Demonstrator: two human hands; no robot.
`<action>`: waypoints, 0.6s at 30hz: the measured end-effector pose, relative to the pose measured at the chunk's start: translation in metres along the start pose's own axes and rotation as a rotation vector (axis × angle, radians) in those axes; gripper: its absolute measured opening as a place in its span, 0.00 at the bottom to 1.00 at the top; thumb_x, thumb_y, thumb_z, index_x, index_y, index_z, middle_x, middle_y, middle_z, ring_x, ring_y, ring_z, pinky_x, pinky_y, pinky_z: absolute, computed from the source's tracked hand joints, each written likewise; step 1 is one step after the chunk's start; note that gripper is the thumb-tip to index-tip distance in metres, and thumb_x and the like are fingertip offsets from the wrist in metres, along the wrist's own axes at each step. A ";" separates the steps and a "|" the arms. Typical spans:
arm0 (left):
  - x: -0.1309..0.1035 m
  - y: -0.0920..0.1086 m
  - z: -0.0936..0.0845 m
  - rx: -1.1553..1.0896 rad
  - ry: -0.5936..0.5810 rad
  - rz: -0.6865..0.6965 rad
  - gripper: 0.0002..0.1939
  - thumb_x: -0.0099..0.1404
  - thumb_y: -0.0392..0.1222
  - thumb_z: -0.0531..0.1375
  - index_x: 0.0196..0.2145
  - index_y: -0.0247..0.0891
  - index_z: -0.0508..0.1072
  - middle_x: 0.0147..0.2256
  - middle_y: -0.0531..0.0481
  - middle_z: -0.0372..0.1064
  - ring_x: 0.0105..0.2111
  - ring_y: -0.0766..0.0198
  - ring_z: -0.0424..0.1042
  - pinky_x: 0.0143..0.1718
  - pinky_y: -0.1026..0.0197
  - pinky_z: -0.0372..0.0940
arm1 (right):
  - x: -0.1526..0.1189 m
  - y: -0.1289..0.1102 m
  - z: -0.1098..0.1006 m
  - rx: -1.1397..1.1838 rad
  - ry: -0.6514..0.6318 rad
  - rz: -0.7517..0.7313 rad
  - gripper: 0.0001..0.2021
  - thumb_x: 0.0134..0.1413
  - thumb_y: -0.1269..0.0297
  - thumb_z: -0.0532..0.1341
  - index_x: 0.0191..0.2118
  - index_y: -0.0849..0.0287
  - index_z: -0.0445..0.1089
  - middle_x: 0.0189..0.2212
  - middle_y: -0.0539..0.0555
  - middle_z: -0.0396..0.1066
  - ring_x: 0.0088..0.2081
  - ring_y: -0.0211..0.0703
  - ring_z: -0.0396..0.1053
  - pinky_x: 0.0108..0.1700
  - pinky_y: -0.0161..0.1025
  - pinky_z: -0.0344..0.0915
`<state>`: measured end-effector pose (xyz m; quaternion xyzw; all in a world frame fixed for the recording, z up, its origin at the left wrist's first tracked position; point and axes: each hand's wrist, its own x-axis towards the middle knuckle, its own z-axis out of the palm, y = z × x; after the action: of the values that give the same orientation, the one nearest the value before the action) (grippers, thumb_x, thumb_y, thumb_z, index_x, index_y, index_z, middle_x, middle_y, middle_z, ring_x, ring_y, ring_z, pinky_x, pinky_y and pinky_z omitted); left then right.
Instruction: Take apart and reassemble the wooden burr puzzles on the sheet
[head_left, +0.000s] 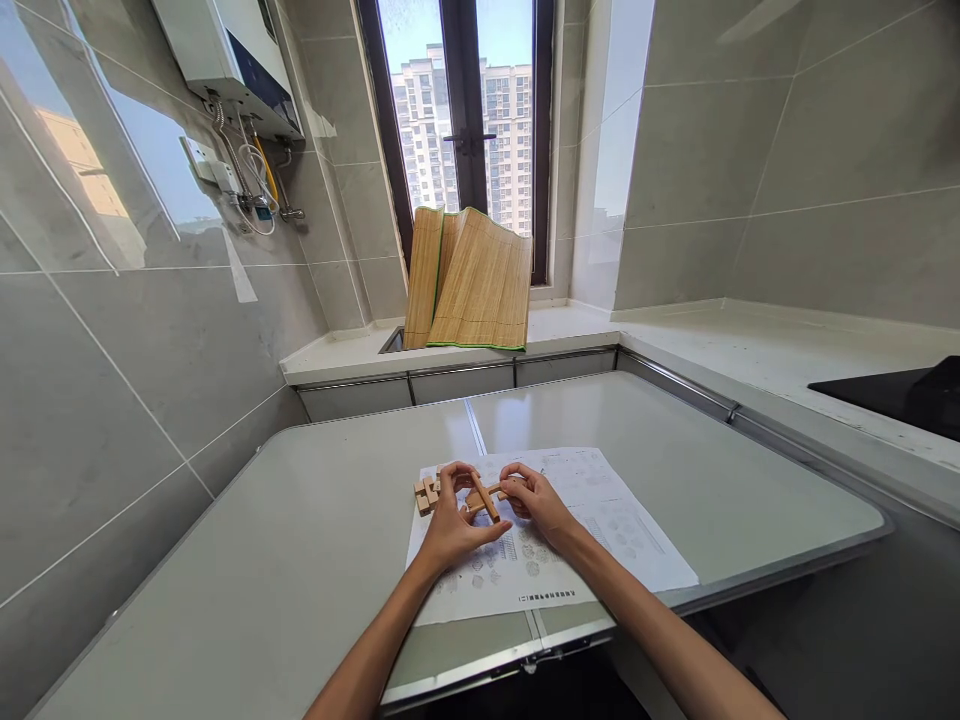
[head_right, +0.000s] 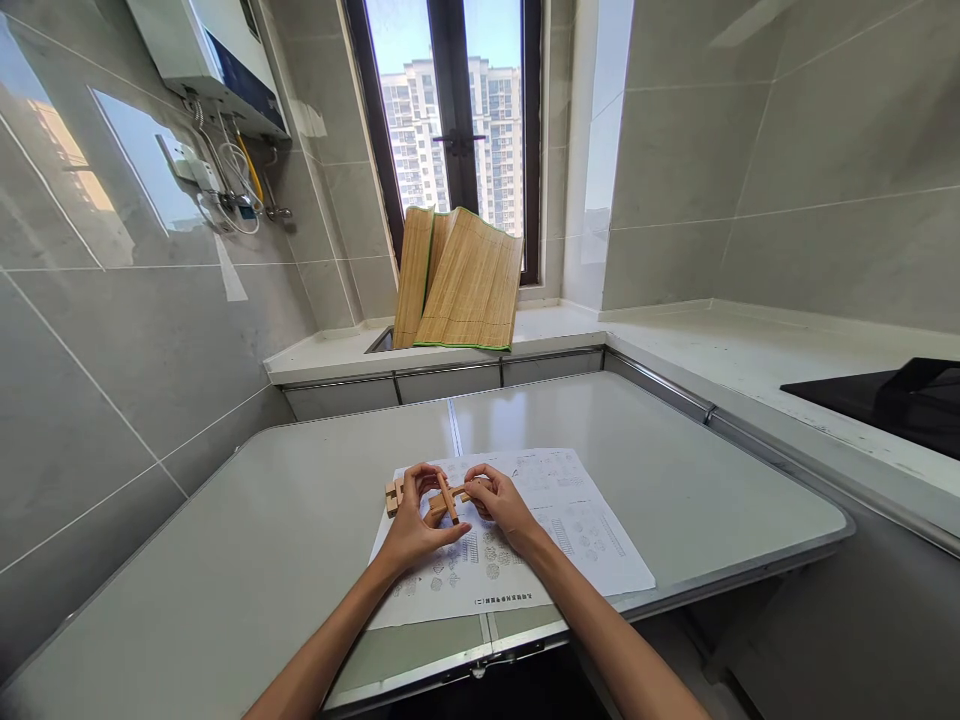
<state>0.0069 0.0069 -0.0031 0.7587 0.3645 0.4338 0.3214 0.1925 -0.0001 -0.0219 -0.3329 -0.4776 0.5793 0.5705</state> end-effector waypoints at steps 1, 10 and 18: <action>0.000 0.000 0.000 -0.004 -0.002 0.002 0.43 0.48 0.46 0.75 0.55 0.46 0.55 0.53 0.44 0.63 0.55 0.52 0.69 0.56 0.47 0.67 | 0.000 0.000 0.000 0.007 0.000 -0.002 0.14 0.49 0.54 0.68 0.35 0.56 0.66 0.17 0.38 0.49 0.20 0.31 0.41 0.23 0.32 0.39; 0.003 -0.002 -0.004 -0.079 -0.039 0.044 0.39 0.52 0.41 0.73 0.54 0.48 0.55 0.53 0.45 0.65 0.54 0.54 0.70 0.58 0.45 0.65 | 0.002 -0.002 -0.007 0.113 0.049 0.000 0.12 0.50 0.57 0.66 0.35 0.56 0.65 0.16 0.38 0.46 0.19 0.30 0.38 0.21 0.32 0.38; 0.003 -0.005 -0.002 -0.048 0.017 0.031 0.41 0.49 0.43 0.75 0.53 0.47 0.55 0.53 0.45 0.65 0.53 0.54 0.70 0.55 0.47 0.66 | 0.004 0.002 -0.007 0.115 0.077 0.019 0.13 0.49 0.57 0.66 0.35 0.56 0.64 0.17 0.37 0.47 0.19 0.30 0.38 0.21 0.32 0.37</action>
<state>0.0045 0.0129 -0.0050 0.7525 0.3450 0.4538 0.3298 0.1977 0.0056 -0.0251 -0.3260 -0.4179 0.5981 0.6011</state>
